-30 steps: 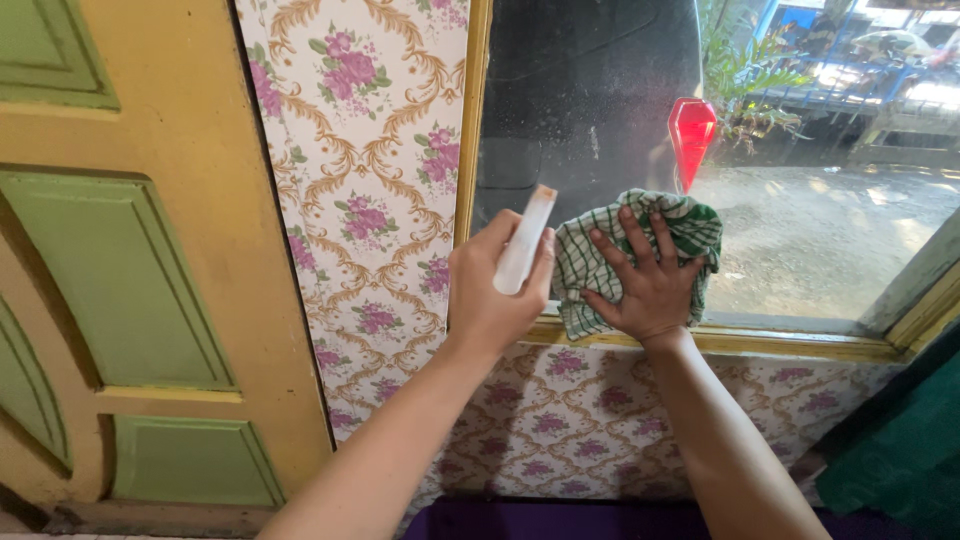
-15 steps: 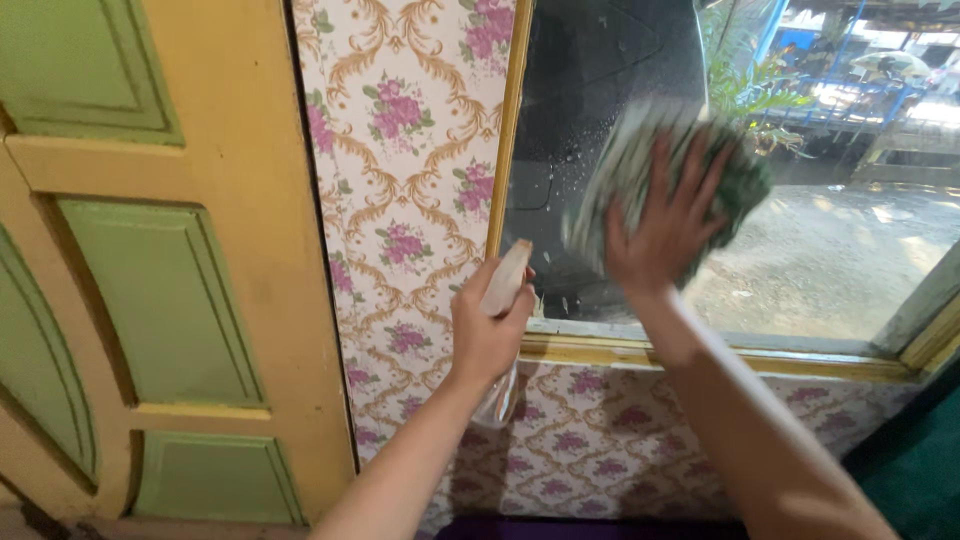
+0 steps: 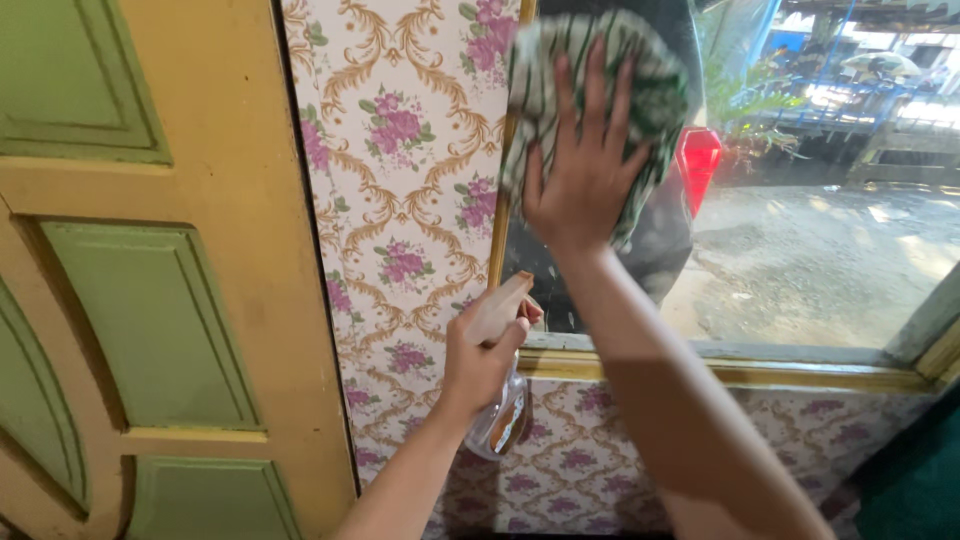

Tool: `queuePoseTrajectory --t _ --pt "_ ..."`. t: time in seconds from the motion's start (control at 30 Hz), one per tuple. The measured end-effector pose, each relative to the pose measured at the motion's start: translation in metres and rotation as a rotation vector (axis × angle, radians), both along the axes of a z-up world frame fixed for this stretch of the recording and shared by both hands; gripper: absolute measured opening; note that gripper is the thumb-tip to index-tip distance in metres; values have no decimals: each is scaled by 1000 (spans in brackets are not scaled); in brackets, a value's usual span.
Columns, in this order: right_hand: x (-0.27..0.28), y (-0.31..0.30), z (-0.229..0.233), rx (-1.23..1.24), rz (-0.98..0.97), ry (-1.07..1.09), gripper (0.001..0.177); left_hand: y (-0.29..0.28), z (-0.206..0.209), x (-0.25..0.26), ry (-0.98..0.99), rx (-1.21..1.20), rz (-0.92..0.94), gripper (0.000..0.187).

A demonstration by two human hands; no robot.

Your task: The person cleans a window by repeatedly spraying a cleaning solution from a bottle and wiping the glass with a cloth. The person alternates between spraying and wiping motions across the window surface.

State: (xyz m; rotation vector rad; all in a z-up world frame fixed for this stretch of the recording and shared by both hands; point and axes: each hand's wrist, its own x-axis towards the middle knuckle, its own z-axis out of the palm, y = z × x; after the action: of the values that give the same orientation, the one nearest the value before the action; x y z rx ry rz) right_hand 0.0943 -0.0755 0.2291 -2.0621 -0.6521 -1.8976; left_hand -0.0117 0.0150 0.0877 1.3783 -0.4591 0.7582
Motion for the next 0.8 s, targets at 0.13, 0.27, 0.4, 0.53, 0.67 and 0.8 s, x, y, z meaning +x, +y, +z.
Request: queuePoseTrajectory --t 0.13,0.27,0.4,0.53,0.67,0.8 --pt "-4 -2 -49 -32 -37 77 85 4 -5 -15 -8 -15 35 40" --pt "-4 -8 -105 -93 -53 155 85 16 -8 -37 6 -1 38 44" --pt "2 -20 -149 -235 -82 158 87 20 2 -59 67 -55 26 46" --pt "13 -35 -159 -346 -24 228 87 14 15 -73 36 61 111 42" --pt "20 -56 -127 -436 -8 165 88 3 32 -69 42 134 143 31" --pt "20 -75 -79 -333 1 206 84 -20 46 -51 -91 99 105 29"
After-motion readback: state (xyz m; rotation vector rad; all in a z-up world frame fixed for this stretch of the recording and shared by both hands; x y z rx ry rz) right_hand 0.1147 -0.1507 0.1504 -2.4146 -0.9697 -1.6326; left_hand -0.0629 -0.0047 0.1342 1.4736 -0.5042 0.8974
